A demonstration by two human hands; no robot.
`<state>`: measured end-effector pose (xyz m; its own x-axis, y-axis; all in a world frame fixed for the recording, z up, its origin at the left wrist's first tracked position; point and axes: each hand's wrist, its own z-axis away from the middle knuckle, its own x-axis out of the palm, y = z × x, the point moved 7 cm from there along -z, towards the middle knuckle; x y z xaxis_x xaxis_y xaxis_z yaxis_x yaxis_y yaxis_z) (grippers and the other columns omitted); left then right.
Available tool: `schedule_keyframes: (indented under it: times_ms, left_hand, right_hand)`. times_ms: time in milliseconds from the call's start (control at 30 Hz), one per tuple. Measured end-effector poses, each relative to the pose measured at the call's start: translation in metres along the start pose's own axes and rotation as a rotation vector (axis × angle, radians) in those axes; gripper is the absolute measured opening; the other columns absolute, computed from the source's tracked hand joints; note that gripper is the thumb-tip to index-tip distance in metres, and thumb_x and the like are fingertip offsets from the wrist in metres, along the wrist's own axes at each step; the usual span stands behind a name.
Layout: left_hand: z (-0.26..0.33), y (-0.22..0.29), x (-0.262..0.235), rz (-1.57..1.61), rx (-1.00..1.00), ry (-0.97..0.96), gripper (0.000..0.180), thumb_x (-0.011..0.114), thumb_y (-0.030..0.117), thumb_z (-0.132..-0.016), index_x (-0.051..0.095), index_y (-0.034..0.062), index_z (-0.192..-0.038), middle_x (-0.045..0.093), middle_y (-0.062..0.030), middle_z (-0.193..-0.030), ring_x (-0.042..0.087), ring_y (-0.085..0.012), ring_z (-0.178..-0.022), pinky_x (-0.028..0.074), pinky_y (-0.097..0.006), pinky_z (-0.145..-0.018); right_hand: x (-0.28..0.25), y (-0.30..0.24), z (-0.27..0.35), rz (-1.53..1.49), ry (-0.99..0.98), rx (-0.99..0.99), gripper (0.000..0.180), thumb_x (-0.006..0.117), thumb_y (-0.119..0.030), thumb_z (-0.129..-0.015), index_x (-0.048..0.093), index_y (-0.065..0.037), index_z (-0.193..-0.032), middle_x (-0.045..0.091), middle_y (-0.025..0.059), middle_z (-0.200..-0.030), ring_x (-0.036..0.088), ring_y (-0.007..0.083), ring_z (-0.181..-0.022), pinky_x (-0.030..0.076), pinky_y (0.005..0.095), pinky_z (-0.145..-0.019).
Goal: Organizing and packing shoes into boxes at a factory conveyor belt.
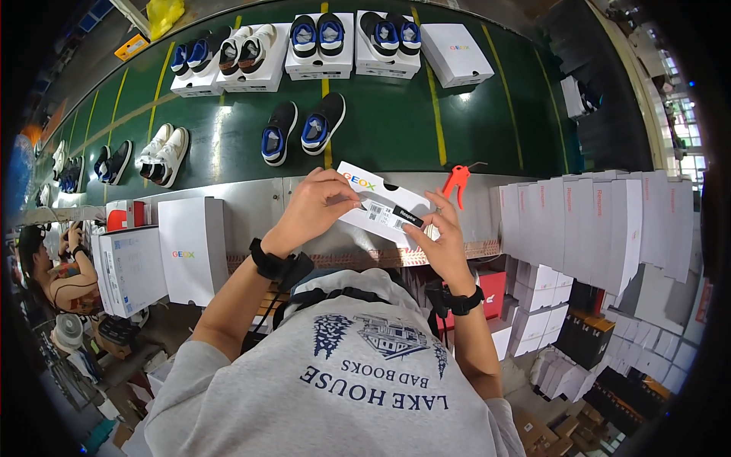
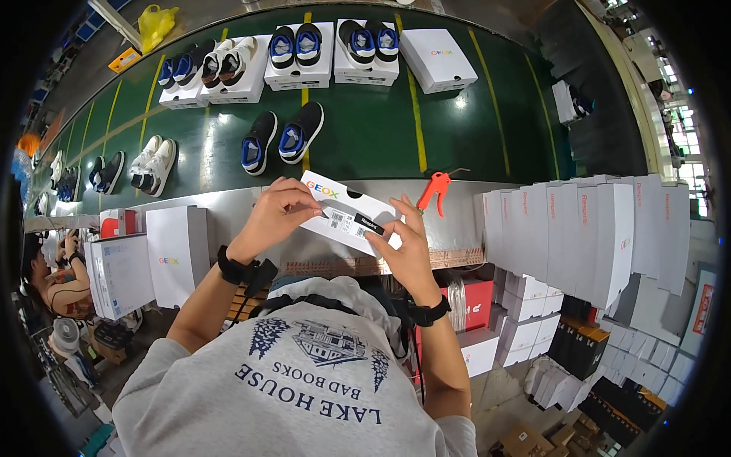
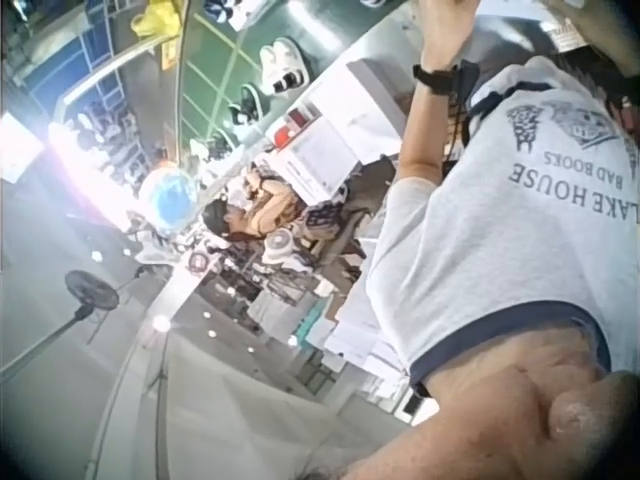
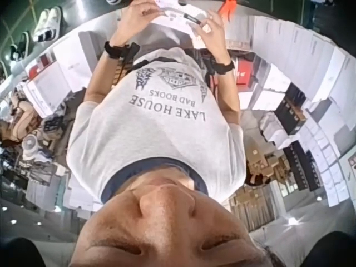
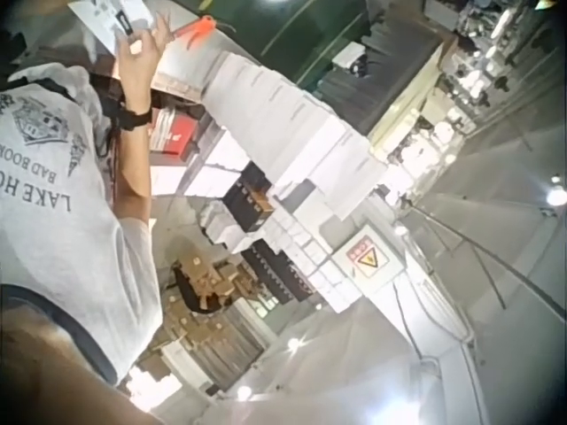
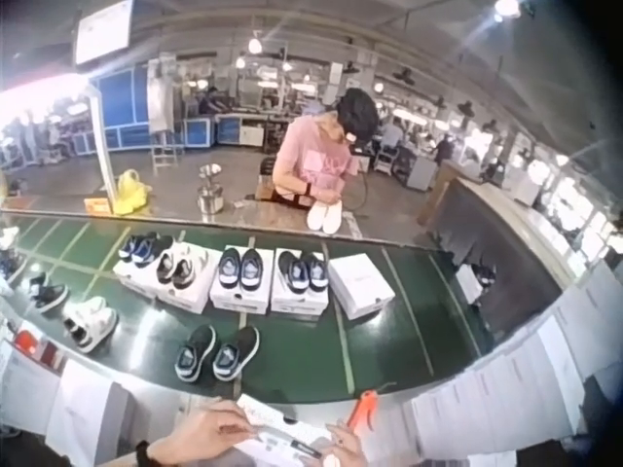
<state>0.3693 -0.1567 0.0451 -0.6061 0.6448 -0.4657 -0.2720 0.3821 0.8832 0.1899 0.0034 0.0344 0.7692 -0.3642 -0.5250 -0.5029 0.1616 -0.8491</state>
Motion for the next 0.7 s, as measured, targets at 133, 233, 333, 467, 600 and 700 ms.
schedule_keyframes:
  times_ms: [133, 233, 333, 467, 600, 700]
  left_hand:
    - [0.003, -0.016, 0.003, 0.032, -0.003, -0.105, 0.008, 0.075, 0.004, -0.080, 0.075, 0.0023, -0.088, 0.066, -0.0041, -0.096, 0.058, -0.0162, -0.089, 0.050, -0.028, -0.070]
    - [0.003, -0.019, -0.002, 0.093, -0.012, -0.138, 0.009, 0.074, 0.003, -0.079, 0.075, 0.0013, -0.087, 0.068, -0.0053, -0.098, 0.060, -0.0196, -0.093, 0.051, -0.029, -0.074]
    - [0.003, -0.021, -0.003, 0.109, -0.040, -0.169, 0.009, 0.074, 0.003, -0.079, 0.075, 0.0006, -0.088, 0.068, -0.0054, -0.100, 0.061, -0.0205, -0.095, 0.052, -0.030, -0.076]
    - [0.004, -0.022, -0.004, 0.101, -0.038, -0.188, 0.009, 0.073, 0.003, -0.079, 0.074, 0.0001, -0.087, 0.068, -0.0047, -0.101, 0.061, -0.0193, -0.096, 0.051, -0.030, -0.077]
    - [0.004, -0.020, -0.007, 0.098, -0.049, -0.207, 0.009, 0.072, 0.001, -0.078, 0.074, -0.0006, -0.086, 0.068, -0.0064, -0.101, 0.060, -0.0214, -0.096, 0.053, -0.030, -0.076]
    - [0.004, -0.018, -0.008, 0.075, -0.017, -0.210, 0.008, 0.072, 0.001, -0.078, 0.074, -0.0006, -0.086, 0.068, -0.0065, -0.101, 0.060, -0.0213, -0.096, 0.053, -0.030, -0.077]
  right_hand:
    - [0.008, 0.004, 0.006, -0.047, -0.093, 0.048, 0.021, 0.080, -0.010, -0.077, 0.061, -0.003, -0.074, 0.045, 0.0177, -0.145, 0.028, 0.0376, -0.144, 0.026, 0.0475, -0.115]
    - [0.011, 0.001, 0.005, -0.039, -0.111, 0.044, 0.021, 0.080, -0.011, -0.077, 0.062, -0.003, -0.071, 0.040, 0.0182, -0.149, 0.024, 0.0380, -0.146, 0.025, 0.0467, -0.115]
    - [0.014, -0.001, 0.005, -0.007, -0.103, 0.025, 0.021, 0.081, -0.011, -0.076, 0.062, -0.003, -0.069, 0.040, 0.0188, -0.150, 0.023, 0.0381, -0.146, 0.025, 0.0465, -0.115]
    - [0.017, -0.001, 0.005, 0.014, -0.090, 0.010, 0.022, 0.082, -0.011, -0.075, 0.062, -0.003, -0.068, 0.040, 0.0191, -0.149, 0.023, 0.0381, -0.146, 0.026, 0.0460, -0.115]
    - [0.018, -0.003, 0.005, 0.034, -0.082, 0.000, 0.024, 0.082, -0.011, -0.074, 0.061, -0.003, -0.067, 0.040, 0.0192, -0.149, 0.023, 0.0385, -0.146, 0.027, 0.0451, -0.114]
    - [0.019, -0.005, 0.005, 0.034, -0.075, -0.007, 0.024, 0.082, -0.010, -0.074, 0.060, -0.002, -0.067, 0.040, 0.0194, -0.149, 0.023, 0.0389, -0.146, 0.029, 0.0447, -0.114]
